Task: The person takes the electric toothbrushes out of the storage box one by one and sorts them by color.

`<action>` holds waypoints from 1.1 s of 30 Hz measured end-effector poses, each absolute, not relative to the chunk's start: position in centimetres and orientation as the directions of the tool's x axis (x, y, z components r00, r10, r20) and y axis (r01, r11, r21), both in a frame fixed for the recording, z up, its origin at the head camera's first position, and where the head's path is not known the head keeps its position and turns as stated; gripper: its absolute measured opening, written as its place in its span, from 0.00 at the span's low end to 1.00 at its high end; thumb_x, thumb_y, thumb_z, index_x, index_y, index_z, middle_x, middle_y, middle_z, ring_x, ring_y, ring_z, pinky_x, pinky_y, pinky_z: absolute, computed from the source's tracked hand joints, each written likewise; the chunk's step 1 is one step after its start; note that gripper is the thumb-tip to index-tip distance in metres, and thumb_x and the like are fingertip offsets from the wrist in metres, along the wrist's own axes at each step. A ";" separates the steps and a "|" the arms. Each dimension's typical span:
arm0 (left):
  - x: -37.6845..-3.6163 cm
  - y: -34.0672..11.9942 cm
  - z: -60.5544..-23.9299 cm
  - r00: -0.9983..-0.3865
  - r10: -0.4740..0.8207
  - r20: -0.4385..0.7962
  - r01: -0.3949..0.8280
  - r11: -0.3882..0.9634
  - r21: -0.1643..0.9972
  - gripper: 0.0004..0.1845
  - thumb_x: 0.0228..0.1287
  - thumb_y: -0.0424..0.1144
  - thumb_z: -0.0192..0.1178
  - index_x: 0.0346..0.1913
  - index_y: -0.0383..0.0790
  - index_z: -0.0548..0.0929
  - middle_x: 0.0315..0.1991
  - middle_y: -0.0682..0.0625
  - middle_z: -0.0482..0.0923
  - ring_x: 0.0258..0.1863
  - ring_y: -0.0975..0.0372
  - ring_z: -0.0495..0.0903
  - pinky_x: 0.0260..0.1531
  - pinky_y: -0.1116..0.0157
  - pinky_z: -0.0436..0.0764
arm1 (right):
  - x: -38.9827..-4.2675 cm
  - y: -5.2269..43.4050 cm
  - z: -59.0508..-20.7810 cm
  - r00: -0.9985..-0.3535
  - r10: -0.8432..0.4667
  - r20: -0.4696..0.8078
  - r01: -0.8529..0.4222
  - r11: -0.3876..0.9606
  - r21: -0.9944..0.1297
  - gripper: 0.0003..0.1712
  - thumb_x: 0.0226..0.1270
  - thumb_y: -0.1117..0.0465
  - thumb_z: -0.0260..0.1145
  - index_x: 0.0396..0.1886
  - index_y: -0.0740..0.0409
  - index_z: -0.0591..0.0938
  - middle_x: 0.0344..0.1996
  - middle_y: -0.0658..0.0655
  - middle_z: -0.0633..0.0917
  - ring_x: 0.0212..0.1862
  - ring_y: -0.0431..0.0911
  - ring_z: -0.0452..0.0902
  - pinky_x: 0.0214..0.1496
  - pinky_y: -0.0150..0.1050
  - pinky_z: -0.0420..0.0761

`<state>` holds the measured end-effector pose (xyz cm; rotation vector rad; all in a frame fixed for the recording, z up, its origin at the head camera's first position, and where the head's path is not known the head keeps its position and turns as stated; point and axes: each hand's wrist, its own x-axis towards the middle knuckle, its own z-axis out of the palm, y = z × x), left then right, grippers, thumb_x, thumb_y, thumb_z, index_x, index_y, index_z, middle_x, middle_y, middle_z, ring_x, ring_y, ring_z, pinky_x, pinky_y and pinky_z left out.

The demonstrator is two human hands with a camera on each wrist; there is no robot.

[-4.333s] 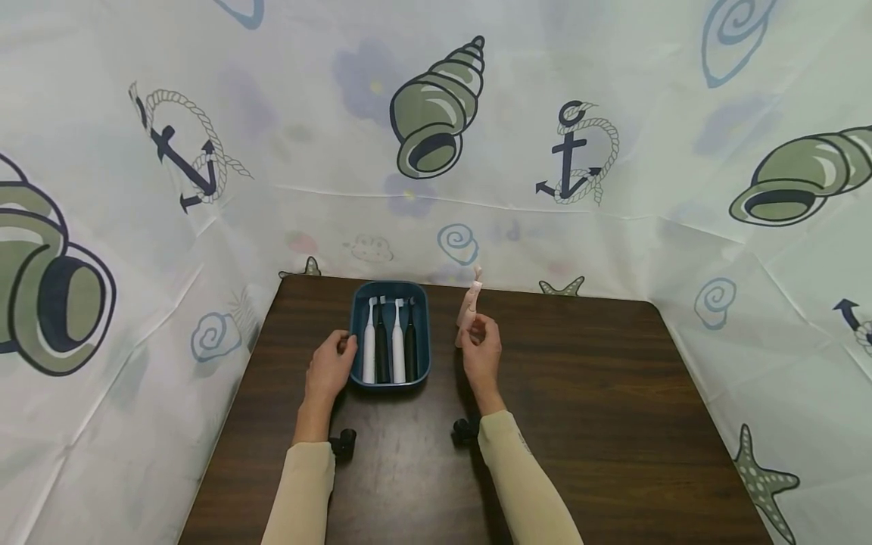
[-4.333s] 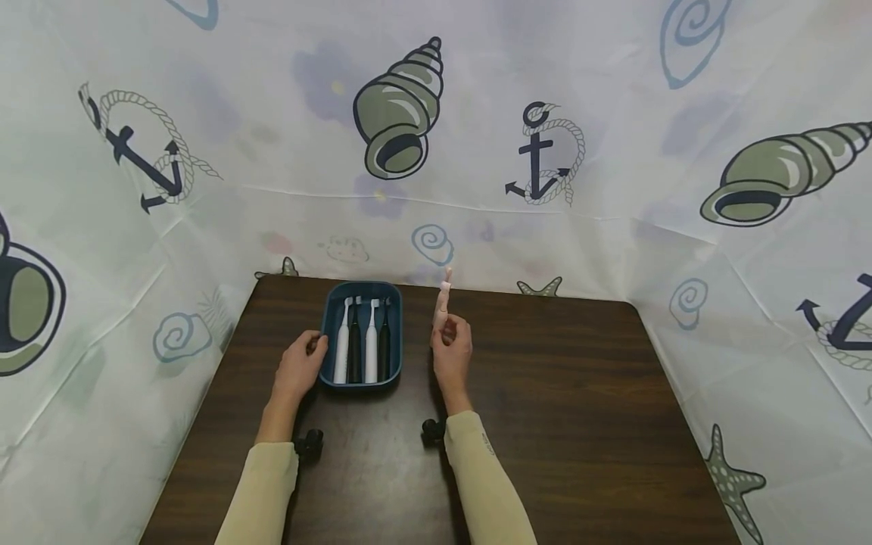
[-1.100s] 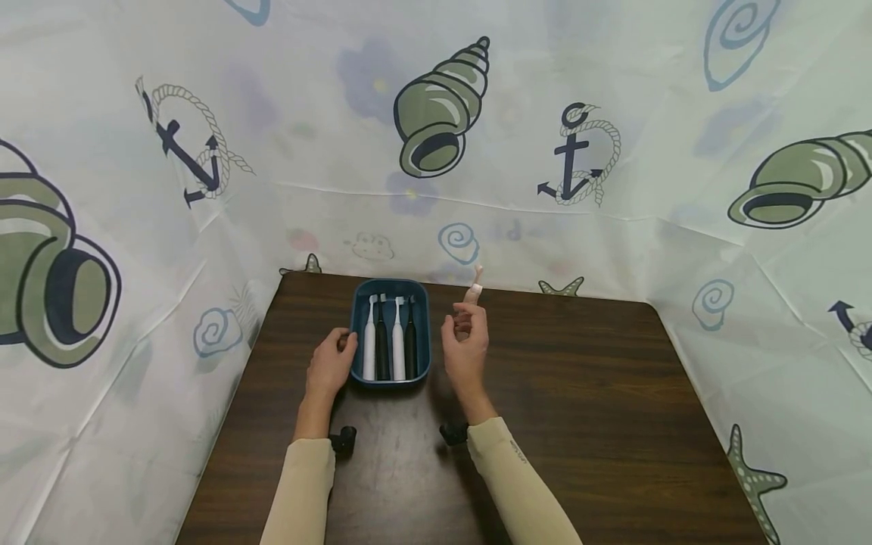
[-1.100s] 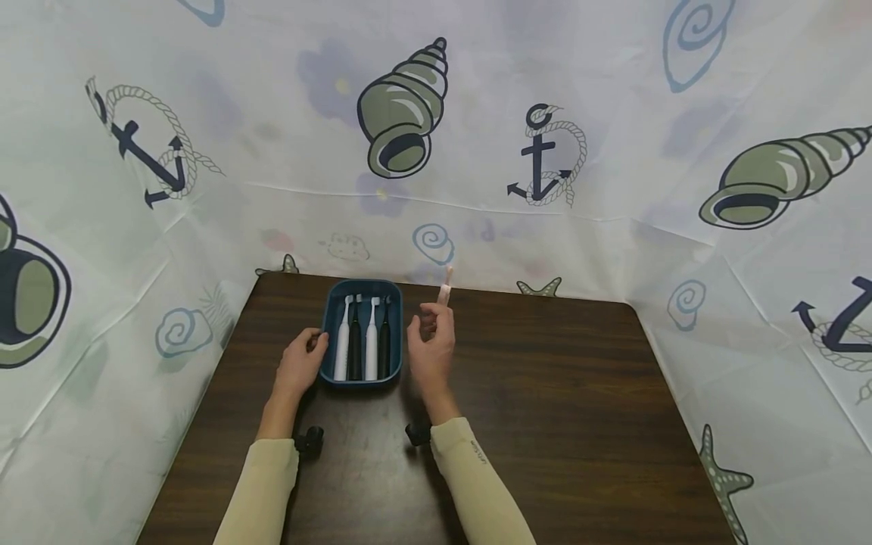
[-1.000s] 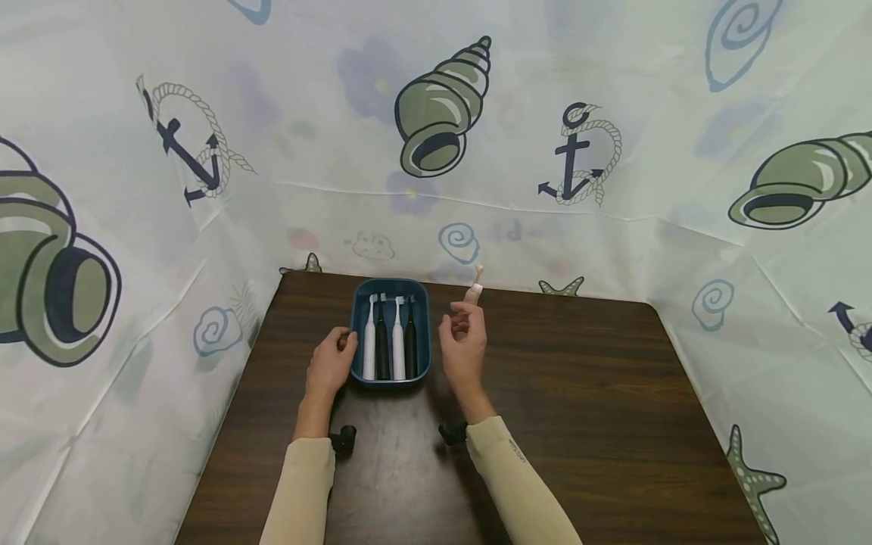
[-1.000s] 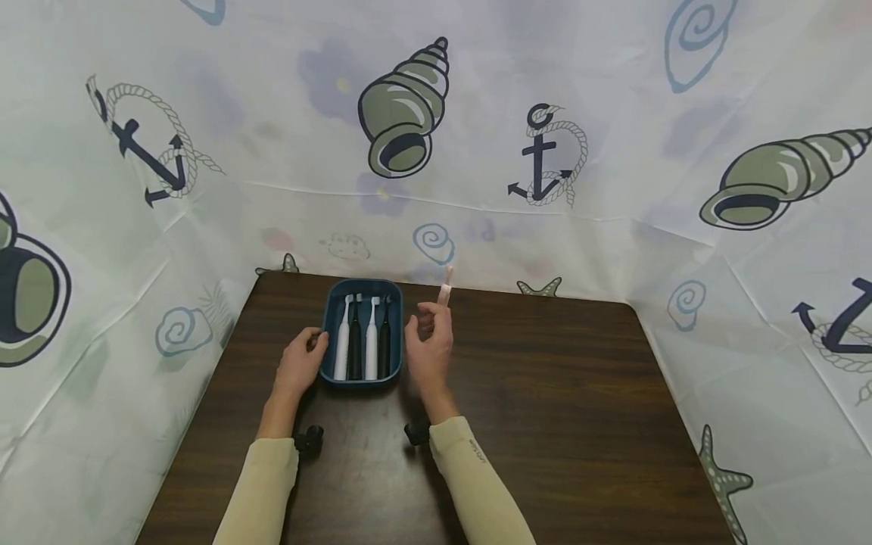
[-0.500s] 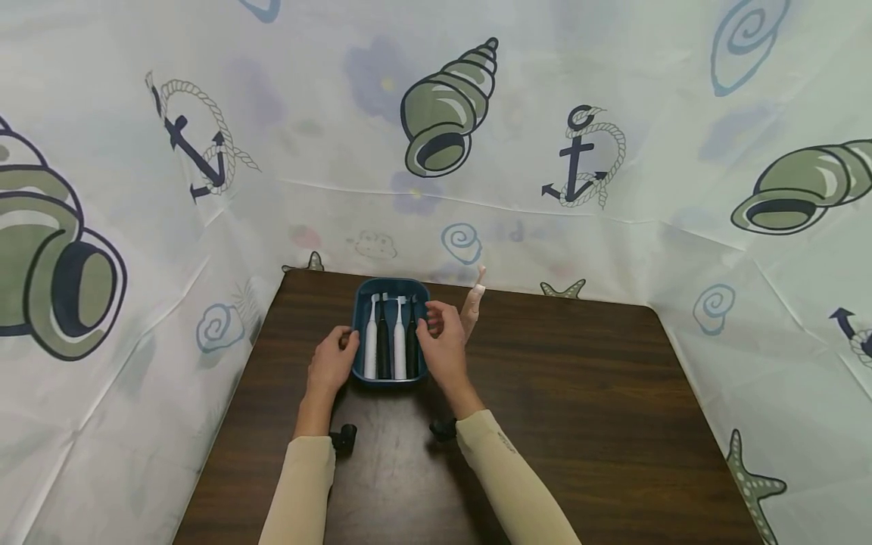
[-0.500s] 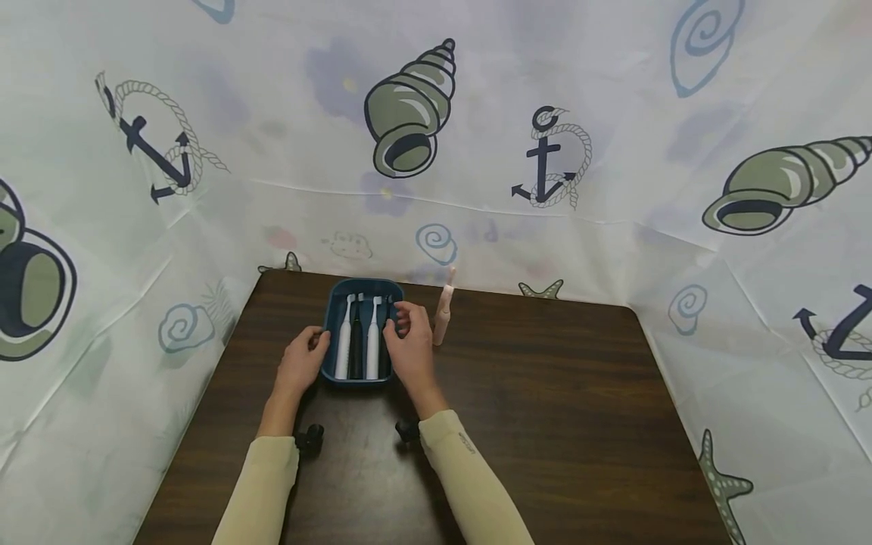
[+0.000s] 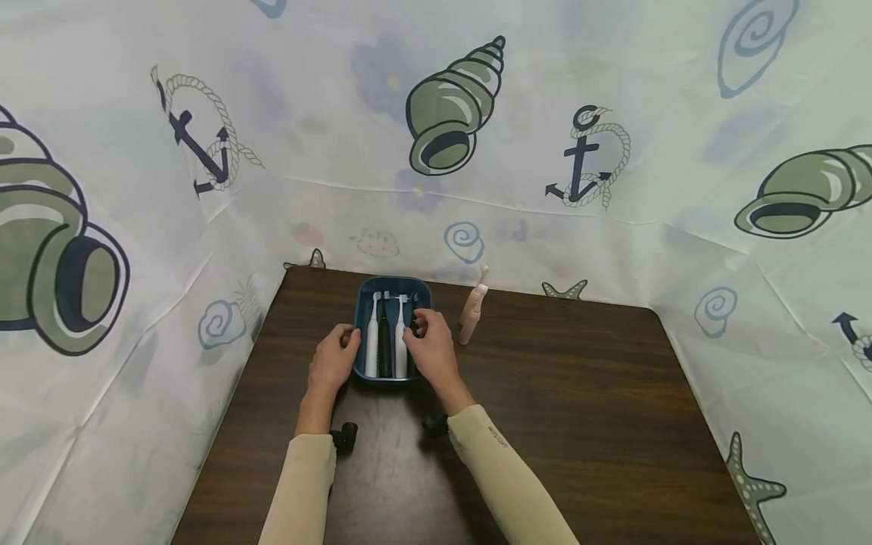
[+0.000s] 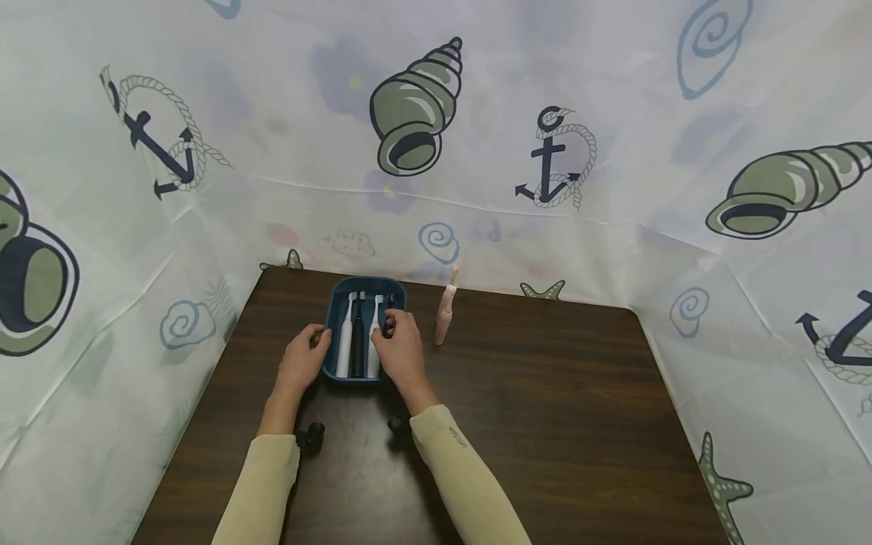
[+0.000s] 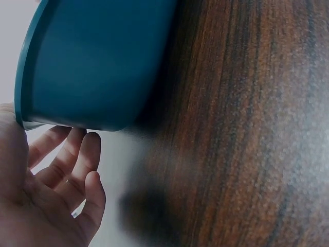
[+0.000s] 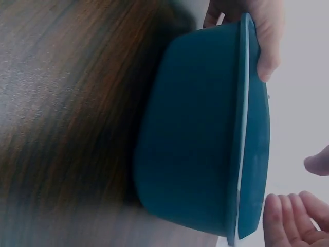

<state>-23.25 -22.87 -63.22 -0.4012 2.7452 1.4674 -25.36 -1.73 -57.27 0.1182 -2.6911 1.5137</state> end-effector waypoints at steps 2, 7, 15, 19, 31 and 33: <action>-23.3 -22.9 -63.2 -0.968 -0.220 -0.124 -0.225 0.529 0.818 0.29 0.85 0.60 0.47 0.74 0.47 0.75 0.62 0.44 0.84 0.57 0.46 0.82 0.59 0.38 0.74 | -25.4 -1.9 -57.1 -0.997 -0.049 0.061 -0.078 0.543 -0.836 0.27 0.75 0.58 0.71 0.69 0.60 0.81 0.58 0.61 0.84 0.54 0.51 0.83 0.53 0.46 0.85; -23.4 -22.8 -63.2 -0.969 -0.218 -0.120 -0.220 0.527 0.821 0.28 0.85 0.60 0.48 0.74 0.48 0.76 0.61 0.44 0.85 0.56 0.47 0.82 0.58 0.39 0.75 | -25.4 -2.2 -56.6 -0.998 -0.053 0.025 -0.051 0.590 -0.805 0.26 0.75 0.53 0.71 0.68 0.58 0.82 0.56 0.59 0.84 0.53 0.51 0.82 0.52 0.48 0.84; -23.4 -22.8 -63.4 -0.969 -0.222 -0.112 -0.216 0.529 0.820 0.29 0.85 0.61 0.47 0.74 0.47 0.76 0.61 0.44 0.85 0.56 0.47 0.82 0.58 0.39 0.75 | -25.7 -2.9 -57.1 -0.995 -0.092 -0.028 -0.039 0.652 -0.757 0.28 0.76 0.52 0.69 0.70 0.59 0.80 0.57 0.59 0.84 0.48 0.48 0.81 0.51 0.47 0.83; -23.4 -22.8 -63.5 -0.968 -0.225 -0.113 -0.219 0.527 0.821 0.28 0.85 0.60 0.48 0.74 0.47 0.76 0.61 0.44 0.85 0.56 0.46 0.82 0.58 0.39 0.75 | -25.8 -3.2 -57.6 -0.992 -0.117 -0.056 -0.039 0.678 -0.734 0.29 0.77 0.52 0.69 0.71 0.61 0.79 0.59 0.61 0.83 0.49 0.50 0.80 0.54 0.49 0.85; -23.6 -22.9 -63.7 -0.966 -0.232 -0.113 -0.221 0.513 0.830 0.29 0.84 0.62 0.48 0.72 0.48 0.77 0.59 0.45 0.85 0.55 0.48 0.81 0.59 0.39 0.73 | -25.9 -5.0 -58.3 -0.988 -0.108 -0.115 -0.010 0.772 -0.635 0.30 0.75 0.54 0.71 0.71 0.62 0.79 0.63 0.62 0.82 0.54 0.54 0.84 0.58 0.51 0.86; -23.7 -22.9 -63.7 -0.966 -0.232 -0.117 -0.223 0.511 0.830 0.29 0.84 0.62 0.48 0.72 0.48 0.77 0.60 0.44 0.85 0.55 0.47 0.81 0.60 0.39 0.73 | -26.0 -5.2 -58.4 -0.989 -0.106 -0.098 -0.026 0.798 -0.601 0.30 0.75 0.55 0.71 0.71 0.63 0.79 0.63 0.63 0.81 0.54 0.54 0.83 0.58 0.53 0.86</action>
